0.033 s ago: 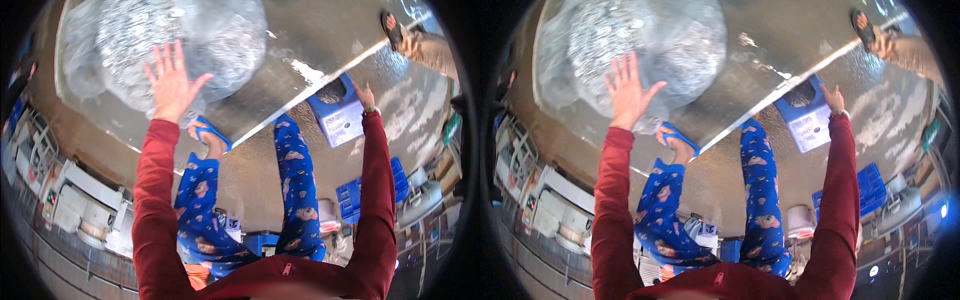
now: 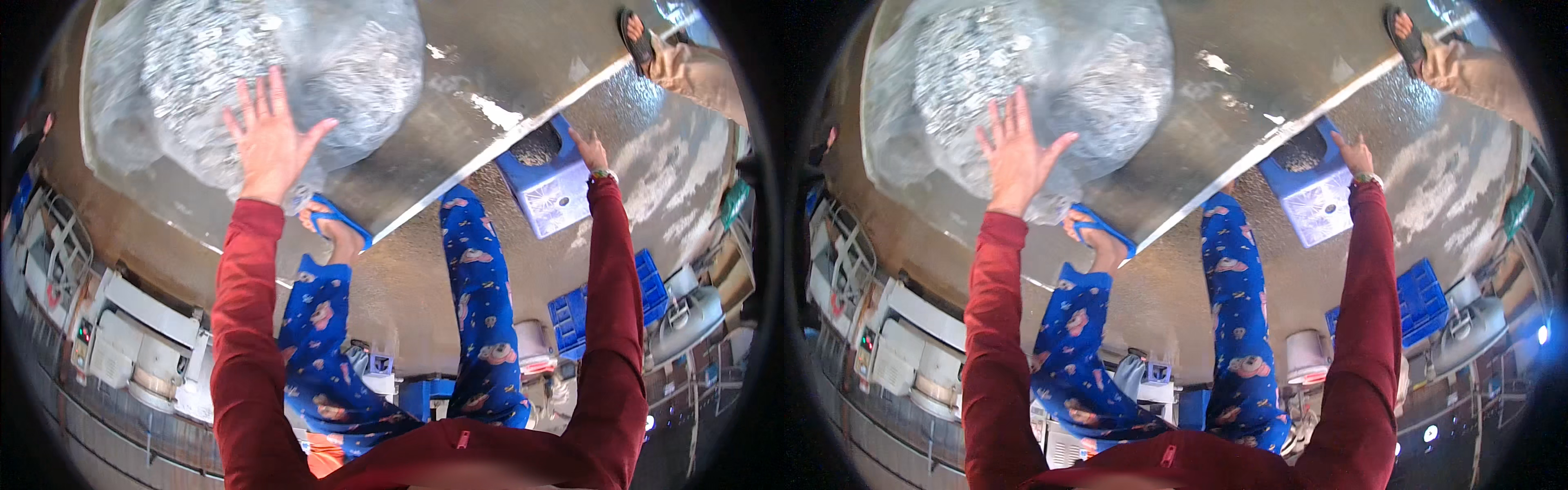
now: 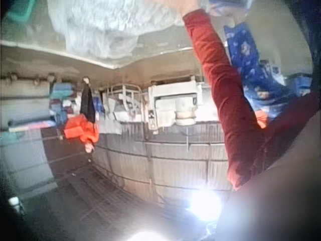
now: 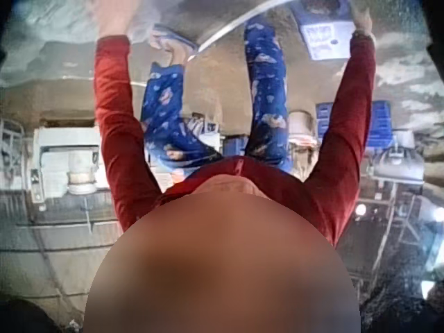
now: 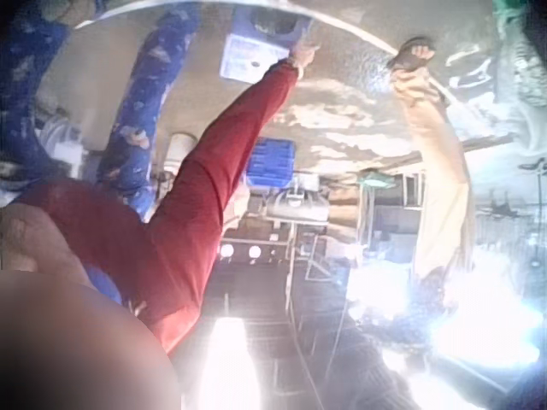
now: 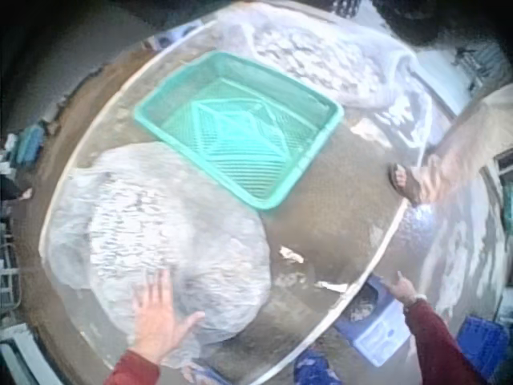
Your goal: The person moves a bag of small white items onto a table and then sits on a stool to sort them by hand. They pick up individual items from a large pile and place them into green and red plastic baskets while other workers sort nearby.
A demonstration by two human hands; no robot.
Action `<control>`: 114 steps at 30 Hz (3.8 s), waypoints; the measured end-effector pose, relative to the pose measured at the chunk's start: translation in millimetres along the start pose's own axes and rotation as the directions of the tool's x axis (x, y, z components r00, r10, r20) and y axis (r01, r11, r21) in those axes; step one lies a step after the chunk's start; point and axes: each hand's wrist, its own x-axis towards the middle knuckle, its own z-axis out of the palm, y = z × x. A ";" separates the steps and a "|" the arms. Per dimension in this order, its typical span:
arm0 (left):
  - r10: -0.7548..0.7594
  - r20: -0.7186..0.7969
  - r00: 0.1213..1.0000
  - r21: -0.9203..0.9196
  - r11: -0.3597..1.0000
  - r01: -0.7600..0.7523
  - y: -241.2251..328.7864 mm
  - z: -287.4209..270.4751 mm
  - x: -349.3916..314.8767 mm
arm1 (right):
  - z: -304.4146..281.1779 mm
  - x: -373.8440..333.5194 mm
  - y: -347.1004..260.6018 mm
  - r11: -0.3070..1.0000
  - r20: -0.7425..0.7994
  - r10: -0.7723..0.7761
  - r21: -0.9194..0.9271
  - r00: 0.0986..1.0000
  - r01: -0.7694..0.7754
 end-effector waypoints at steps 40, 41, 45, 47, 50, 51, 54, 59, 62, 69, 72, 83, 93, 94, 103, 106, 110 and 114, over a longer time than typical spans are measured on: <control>0.690 0.367 0.623 -0.905 0.420 0.068 -2.4 -23.8 -142.2 | 229.4 -135.2 42.4 0.942 0.469 -0.318 0.254 0.824 0.220; 0.722 0.340 0.603 -0.929 0.357 0.096 3.9 -12.4 -152.7 | 221.1 -119.1 62.1 0.947 0.447 -0.310 0.224 0.839 0.231; 0.866 0.243 0.438 -0.970 0.206 0.131 51.7 53.9 -165.2 | 134.7 -50.1 136.4 0.975 0.319 -0.221 0.098 0.922 0.200; 0.829 0.073 0.554 -0.993 0.109 -0.033 112.5 89.7 -165.4 | 66.9 -23.3 145.3 0.981 0.219 -0.194 0.066 0.956 0.184; 0.679 0.024 0.734 -0.767 0.483 -0.422 214.7 138.7 -131.7 | -59.1 -16.9 93.4 0.920 -0.104 -0.331 0.187 0.938 0.346; 0.591 0.248 0.767 -0.676 0.673 -0.301 242.0 148.8 -115.6 | -97.6 -31.3 62.4 0.868 -0.299 -0.375 0.218 0.877 0.446; 0.362 0.056 0.931 -0.426 0.851 -0.305 305.7 147.9 -101.2 | -173.0 -116.5 -47.3 0.535 -0.693 -0.649 -0.120 0.315 0.836; 0.521 0.191 0.832 0.182 0.814 -0.551 301.5 67.8 -150.1 | -80.9 -237.1 -247.3 -0.032 -0.383 -0.888 -0.502 -0.256 0.864; 0.347 0.417 0.840 0.298 0.821 -0.487 240.9 20.6 -173.6 | -4.2 -252.6 -316.0 0.014 -0.278 -0.943 -0.588 -0.185 0.809; 0.052 0.262 0.964 0.300 0.945 -0.133 23.5 16.0 -151.0 | 9.8 -198.0 -285.3 0.191 0.072 -0.868 -0.864 0.491 0.465; 0.198 0.147 0.969 0.092 0.973 -0.212 10.8 82.9 -135.2 | -9.9 -168.2 -229.6 0.251 0.049 -0.661 -0.926 0.749 0.282; -0.310 0.768 0.561 0.248 0.951 0.186 5.3 203.2 -255.0 | 13.3 -111.7 -180.6 0.631 -0.049 -0.508 -0.701 0.860 0.333; -0.175 0.419 0.891 -0.286 0.906 0.313 -2.3 173.8 -189.6 | -47.4 -187.9 -199.0 0.578 -0.194 -0.803 -0.486 0.563 0.656; -0.331 0.185 0.925 -0.264 0.890 0.372 -4.4 159.1 -173.6 | -53.4 -203.6 -201.7 0.508 -0.193 -0.856 -0.485 0.480 0.711; -0.209 0.029 0.978 -0.347 0.915 0.205 60.7 179.5 -99.7 | -6.3 -247.8 -305.6 0.279 0.157 -0.955 0.762 0.251 0.584; -0.176 -0.256 0.951 -0.388 0.919 0.066 55.6 228.3 -115.6 | 49.5 -219.7 -348.8 0.484 -0.087 -0.870 0.034 0.485 0.874; -0.215 -0.435 0.874 -0.543 0.837 -0.064 11.9 260.1 -129.2 | 124.5 -196.3 -377.8 0.625 -0.289 -0.772 -0.180 0.566 0.760; -0.522 -0.444 0.728 -0.827 0.552 -0.109 -6.8 258.8 -135.7 | 179.9 -205.8 -367.7 0.419 -0.309 -0.908 -0.698 0.284 0.580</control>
